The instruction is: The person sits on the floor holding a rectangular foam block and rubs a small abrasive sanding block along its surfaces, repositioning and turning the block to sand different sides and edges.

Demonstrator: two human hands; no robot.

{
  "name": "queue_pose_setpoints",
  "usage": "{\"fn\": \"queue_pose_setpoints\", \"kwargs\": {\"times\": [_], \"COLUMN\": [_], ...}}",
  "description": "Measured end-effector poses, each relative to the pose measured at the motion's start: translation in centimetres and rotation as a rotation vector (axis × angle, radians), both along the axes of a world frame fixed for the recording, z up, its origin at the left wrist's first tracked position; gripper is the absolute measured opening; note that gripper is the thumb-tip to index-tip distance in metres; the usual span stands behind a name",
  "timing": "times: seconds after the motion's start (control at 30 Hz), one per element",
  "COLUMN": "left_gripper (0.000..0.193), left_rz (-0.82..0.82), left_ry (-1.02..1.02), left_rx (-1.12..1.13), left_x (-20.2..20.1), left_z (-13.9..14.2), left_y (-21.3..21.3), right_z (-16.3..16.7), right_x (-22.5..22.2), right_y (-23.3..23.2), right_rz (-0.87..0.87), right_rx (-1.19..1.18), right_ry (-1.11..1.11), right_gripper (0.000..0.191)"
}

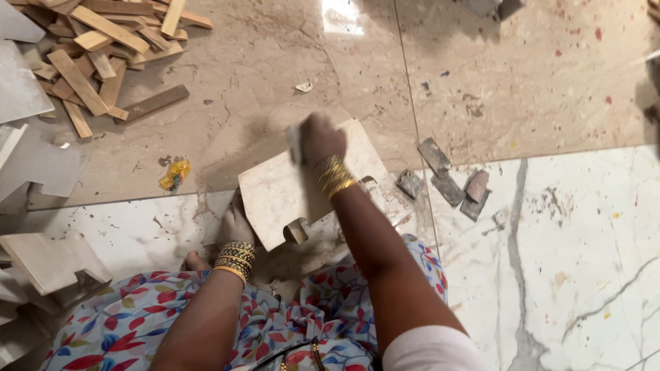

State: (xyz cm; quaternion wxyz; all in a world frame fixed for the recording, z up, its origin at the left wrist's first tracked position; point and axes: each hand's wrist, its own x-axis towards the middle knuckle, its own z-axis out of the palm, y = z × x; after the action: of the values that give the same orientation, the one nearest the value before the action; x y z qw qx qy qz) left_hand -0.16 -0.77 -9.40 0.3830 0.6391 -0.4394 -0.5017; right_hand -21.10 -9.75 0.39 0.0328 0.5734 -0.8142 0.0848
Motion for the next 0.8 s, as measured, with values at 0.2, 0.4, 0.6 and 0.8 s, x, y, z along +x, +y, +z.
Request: {"fn": "queue_pose_setpoints", "kwargs": {"times": [0.2,0.4,0.6,0.8], "left_gripper": [0.064,0.065,0.061,0.063], "left_rz": [0.006,0.053,-0.116,0.010], "left_ry": [0.003,0.161,-0.052,0.391], "left_rx": [0.025,0.002,-0.098,0.173], "left_x": [0.2,-0.2,0.6,1.8], "left_z": [1.1,2.1,1.2,3.9], "left_y": [0.3,-0.7,-2.6,-5.2], "right_z": [2.7,-0.5,-3.5,-3.7], "right_x": [-9.3,-12.7,-14.6,-13.9], "right_y": [1.9,11.4,13.2,13.8], "right_rz": [-0.553,-0.638,-0.560,-0.471], "right_rx": [0.238,0.074,-0.201,-0.174], "right_ry": [-0.187,-0.439,-0.589,-0.671], "right_gripper": [0.041,0.041,0.050,0.060]}}
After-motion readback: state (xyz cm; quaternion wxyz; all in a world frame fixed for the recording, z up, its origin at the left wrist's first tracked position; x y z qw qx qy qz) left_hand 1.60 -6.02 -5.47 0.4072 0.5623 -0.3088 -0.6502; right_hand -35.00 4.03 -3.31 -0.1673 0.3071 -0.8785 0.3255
